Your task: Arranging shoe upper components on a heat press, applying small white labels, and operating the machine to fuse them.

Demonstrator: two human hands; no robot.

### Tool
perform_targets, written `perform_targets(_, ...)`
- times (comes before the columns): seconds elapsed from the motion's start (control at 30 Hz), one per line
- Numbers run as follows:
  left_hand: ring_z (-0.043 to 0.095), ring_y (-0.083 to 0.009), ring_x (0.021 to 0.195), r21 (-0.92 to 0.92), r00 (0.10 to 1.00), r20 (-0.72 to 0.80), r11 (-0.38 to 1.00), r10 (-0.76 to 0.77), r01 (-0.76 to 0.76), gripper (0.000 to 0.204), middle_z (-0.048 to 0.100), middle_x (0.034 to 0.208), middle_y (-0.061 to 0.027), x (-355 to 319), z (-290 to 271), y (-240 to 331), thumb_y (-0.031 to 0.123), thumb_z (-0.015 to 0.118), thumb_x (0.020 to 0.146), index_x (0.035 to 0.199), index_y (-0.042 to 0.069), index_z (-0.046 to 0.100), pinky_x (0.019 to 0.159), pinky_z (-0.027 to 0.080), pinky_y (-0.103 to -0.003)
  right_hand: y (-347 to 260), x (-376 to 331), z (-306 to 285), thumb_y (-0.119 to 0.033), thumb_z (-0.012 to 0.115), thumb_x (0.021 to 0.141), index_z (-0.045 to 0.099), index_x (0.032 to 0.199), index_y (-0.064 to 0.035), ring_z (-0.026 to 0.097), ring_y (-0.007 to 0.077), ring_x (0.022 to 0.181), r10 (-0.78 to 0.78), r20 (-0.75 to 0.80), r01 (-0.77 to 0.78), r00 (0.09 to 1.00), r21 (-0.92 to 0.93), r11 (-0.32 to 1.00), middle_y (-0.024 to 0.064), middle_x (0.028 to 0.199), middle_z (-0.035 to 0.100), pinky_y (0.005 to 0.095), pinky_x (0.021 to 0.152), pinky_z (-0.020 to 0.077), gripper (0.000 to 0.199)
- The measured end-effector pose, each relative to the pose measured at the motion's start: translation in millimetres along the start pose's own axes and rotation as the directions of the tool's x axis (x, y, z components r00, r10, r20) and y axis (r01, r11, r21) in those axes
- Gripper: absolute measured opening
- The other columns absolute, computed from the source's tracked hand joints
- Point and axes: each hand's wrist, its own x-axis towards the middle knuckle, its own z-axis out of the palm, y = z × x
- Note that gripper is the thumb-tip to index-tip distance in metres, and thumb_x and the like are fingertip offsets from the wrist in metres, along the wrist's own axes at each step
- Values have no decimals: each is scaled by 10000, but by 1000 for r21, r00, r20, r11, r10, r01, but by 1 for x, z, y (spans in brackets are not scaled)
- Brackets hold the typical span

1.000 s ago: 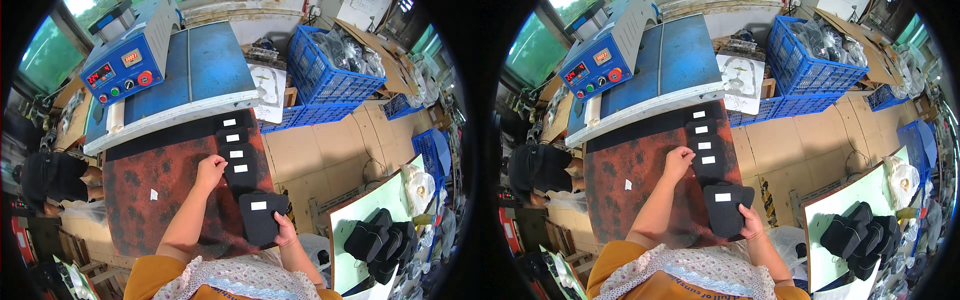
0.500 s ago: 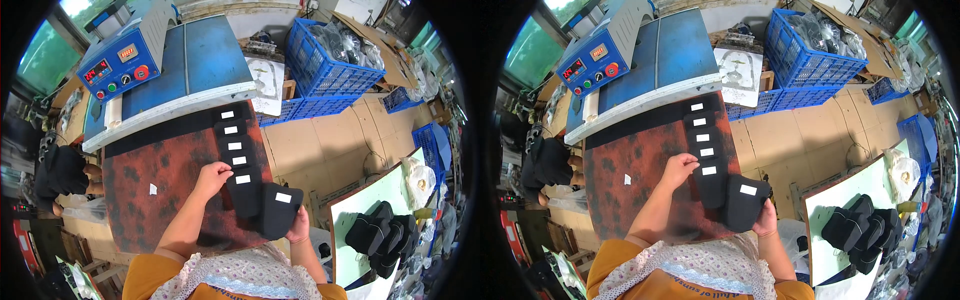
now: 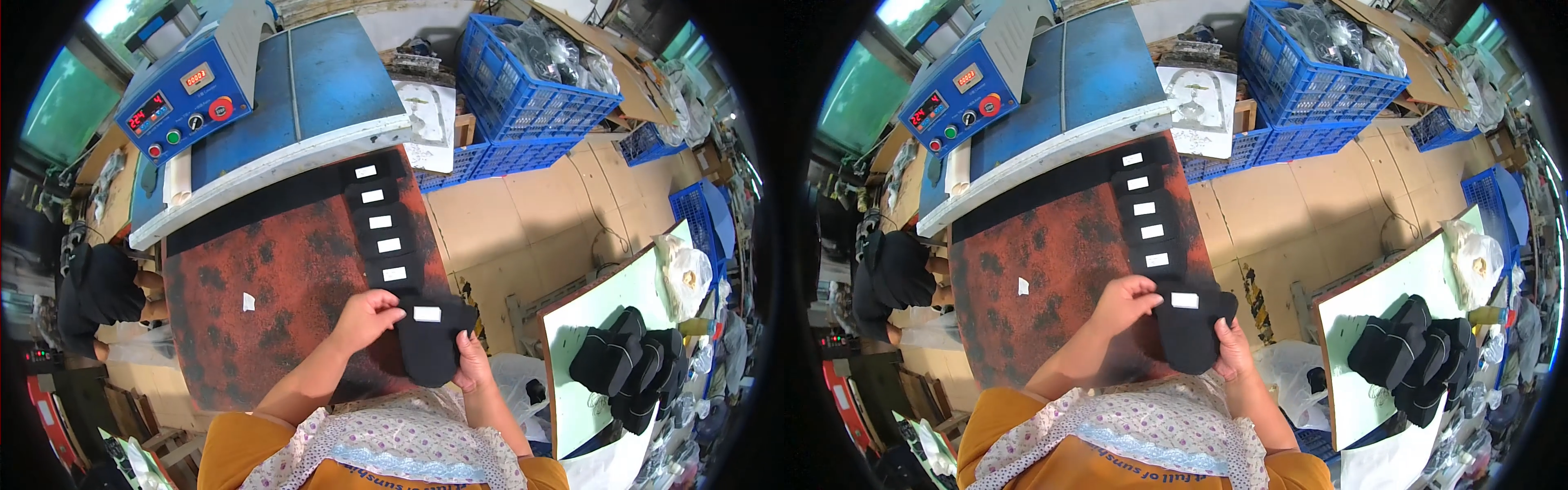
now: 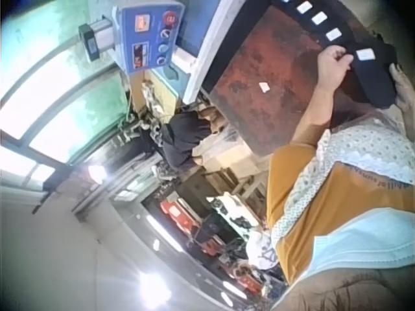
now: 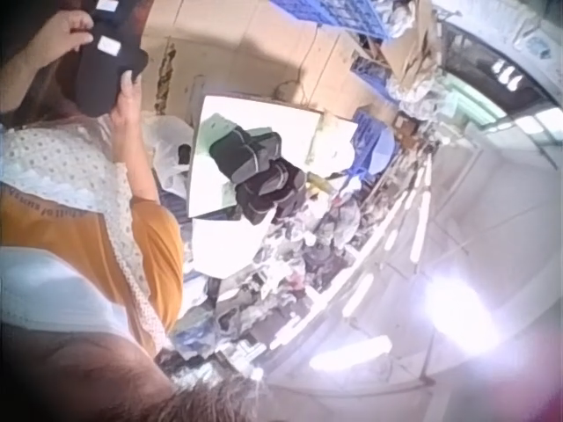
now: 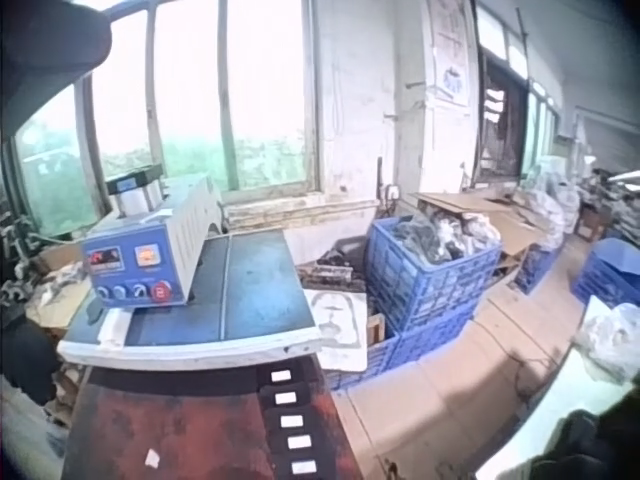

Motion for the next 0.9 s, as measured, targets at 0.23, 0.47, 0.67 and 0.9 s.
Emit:
perform_targets(0.23, 593, -99, 613, 79, 961, -264, 991, -83, 107, 137, 622, 770, -68, 3, -16, -14, 46, 625, 800, 898, -26, 562, 502, 478, -237, -29, -24, -25, -469, 313, 938, 406, 1294, -73, 484, 297, 1151, -90, -141, 117, 986, 200, 973, 122, 1276, 480, 437, 970, 400, 541)
perform_targets(0.47, 587, -108, 599, 74, 929, -359, 989, -94, 129, 181, 600, 780, -66, -3, -5, -19, 37, 633, 798, 947, -32, 556, 497, 472, -220, -10, -32, -34, -341, 518, 884, 407, 1282, -46, 478, 286, 1154, -41, -120, 65, 992, 209, 976, 123, 1264, 487, 429, 982, 384, 508)
perform_targets(0.67, 526, -66, 632, 69, 994, -98, 997, 52, -45, 187, 589, 714, -21, -39, 28, -11, 77, 707, 745, 876, -4, 600, 568, 445, -226, 15, -29, -11, -196, 609, 846, 388, 1292, -105, 512, 238, 1108, 12, -34, -8, 999, 130, 991, 80, 1220, 510, 399, 934, 435, 506)
perform_targets(0.9, 551, -77, 601, 54, 969, -245, 999, 21, -8, 158, 581, 716, -32, -50, 42, -18, 35, 677, 759, 858, -5, 561, 518, 457, -220, 13, -46, -29, -223, 557, 883, 440, 1249, -134, 510, 233, 1103, -20, -84, 28, 996, 98, 995, 67, 1207, 522, 415, 925, 439, 395)
